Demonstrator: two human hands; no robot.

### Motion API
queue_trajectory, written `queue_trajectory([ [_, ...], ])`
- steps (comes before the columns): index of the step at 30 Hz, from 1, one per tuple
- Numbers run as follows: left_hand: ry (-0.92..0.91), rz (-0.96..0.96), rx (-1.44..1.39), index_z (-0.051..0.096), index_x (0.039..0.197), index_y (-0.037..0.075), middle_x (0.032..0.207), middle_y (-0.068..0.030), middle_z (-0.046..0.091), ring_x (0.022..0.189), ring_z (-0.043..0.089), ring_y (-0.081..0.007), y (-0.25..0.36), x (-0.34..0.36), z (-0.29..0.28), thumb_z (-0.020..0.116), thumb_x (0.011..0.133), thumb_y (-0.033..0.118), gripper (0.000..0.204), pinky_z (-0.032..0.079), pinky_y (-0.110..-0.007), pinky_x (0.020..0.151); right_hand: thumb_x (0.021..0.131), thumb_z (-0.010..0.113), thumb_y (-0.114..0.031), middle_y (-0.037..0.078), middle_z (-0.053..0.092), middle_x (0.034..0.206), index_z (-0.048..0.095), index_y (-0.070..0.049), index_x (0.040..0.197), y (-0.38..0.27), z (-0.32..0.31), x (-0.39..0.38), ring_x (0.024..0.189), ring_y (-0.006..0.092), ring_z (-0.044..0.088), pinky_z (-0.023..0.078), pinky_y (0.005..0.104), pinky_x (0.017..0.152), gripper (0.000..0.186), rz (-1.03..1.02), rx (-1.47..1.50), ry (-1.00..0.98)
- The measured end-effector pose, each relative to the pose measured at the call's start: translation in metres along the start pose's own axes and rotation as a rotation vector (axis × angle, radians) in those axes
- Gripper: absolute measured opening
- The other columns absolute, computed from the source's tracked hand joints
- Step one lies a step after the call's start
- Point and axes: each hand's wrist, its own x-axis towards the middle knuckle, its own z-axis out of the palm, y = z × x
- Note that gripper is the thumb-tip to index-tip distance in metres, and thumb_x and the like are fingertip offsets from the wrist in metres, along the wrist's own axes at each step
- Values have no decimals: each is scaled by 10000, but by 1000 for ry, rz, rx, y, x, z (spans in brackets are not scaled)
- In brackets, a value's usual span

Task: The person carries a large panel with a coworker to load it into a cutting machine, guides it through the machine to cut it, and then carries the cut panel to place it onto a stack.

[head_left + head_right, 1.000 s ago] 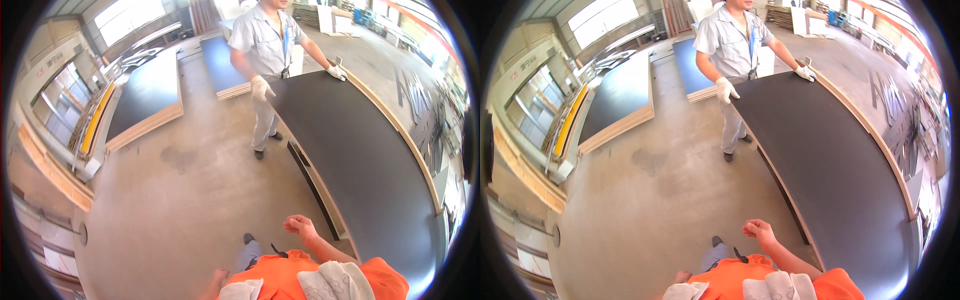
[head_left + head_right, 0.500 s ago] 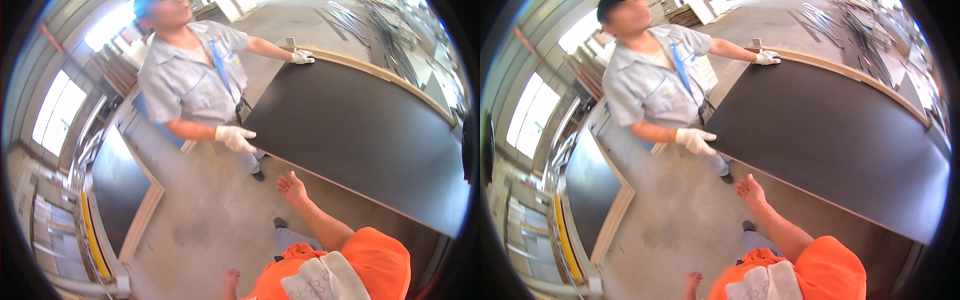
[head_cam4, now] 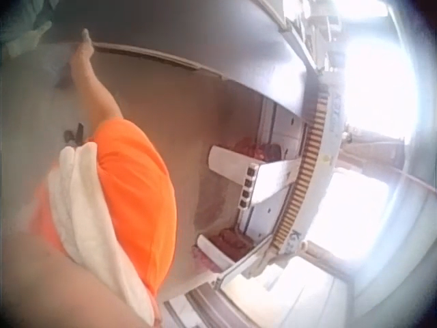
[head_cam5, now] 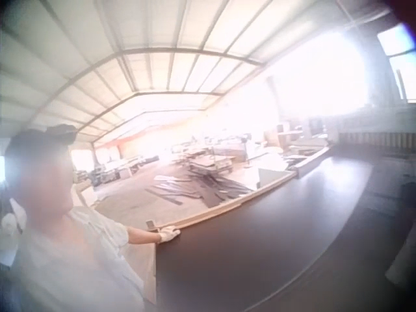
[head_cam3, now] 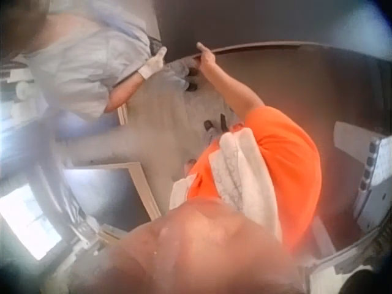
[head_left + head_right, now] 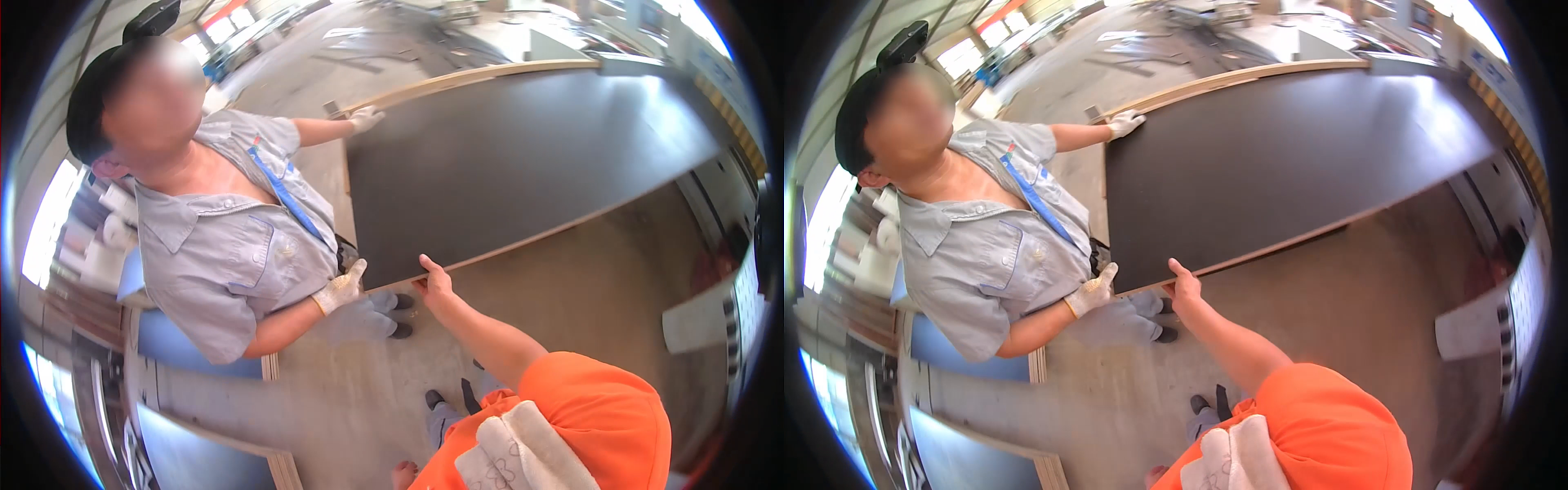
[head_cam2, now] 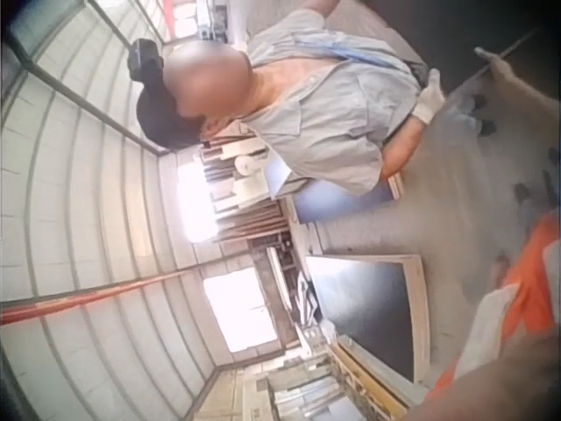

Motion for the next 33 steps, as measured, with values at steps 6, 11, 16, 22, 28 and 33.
queue_trajectory([
  [6,2,218,293,616,1137,-48,868,-107,696,834,672,-194,9,113,-138,634,822,193,397,513,-343,677,831,728,-216,76,649,1041,593,-59,1084,17,-23,-32,955,218,635,540,377,847,327,-160,25,116],
  [11,-28,359,291,623,1073,-45,846,-95,690,800,661,-175,71,172,-143,618,839,173,321,506,-308,677,827,725,-208,93,664,943,633,-21,1008,37,-77,-101,844,230,655,565,370,767,277,-243,-15,106],
  [16,-297,452,-247,598,1121,-14,915,-87,696,788,667,-216,160,84,-73,595,848,155,322,519,-305,686,844,704,-195,107,672,926,653,1,963,76,-166,-219,818,236,660,565,386,738,235,-191,-25,80],
  [22,-1085,312,-643,523,1221,-5,1168,-141,631,1053,617,-247,110,-50,-24,548,815,82,416,495,-402,890,874,656,-166,116,683,962,647,24,1006,80,-297,-402,872,238,661,530,372,843,232,-132,-57,68],
  [28,-940,215,-605,455,1341,-15,1323,-125,536,1212,522,-295,13,-292,10,558,796,135,575,421,-413,1027,864,655,-162,134,693,950,663,28,979,84,-416,-588,874,247,662,518,382,795,222,-193,-73,119],
  [33,-1227,182,-543,475,1327,11,1296,-112,558,1180,545,-280,-95,-384,11,558,852,173,509,438,-413,1013,851,666,-190,128,697,892,667,31,927,84,-525,-721,826,234,664,510,380,779,234,-246,-96,143],
])
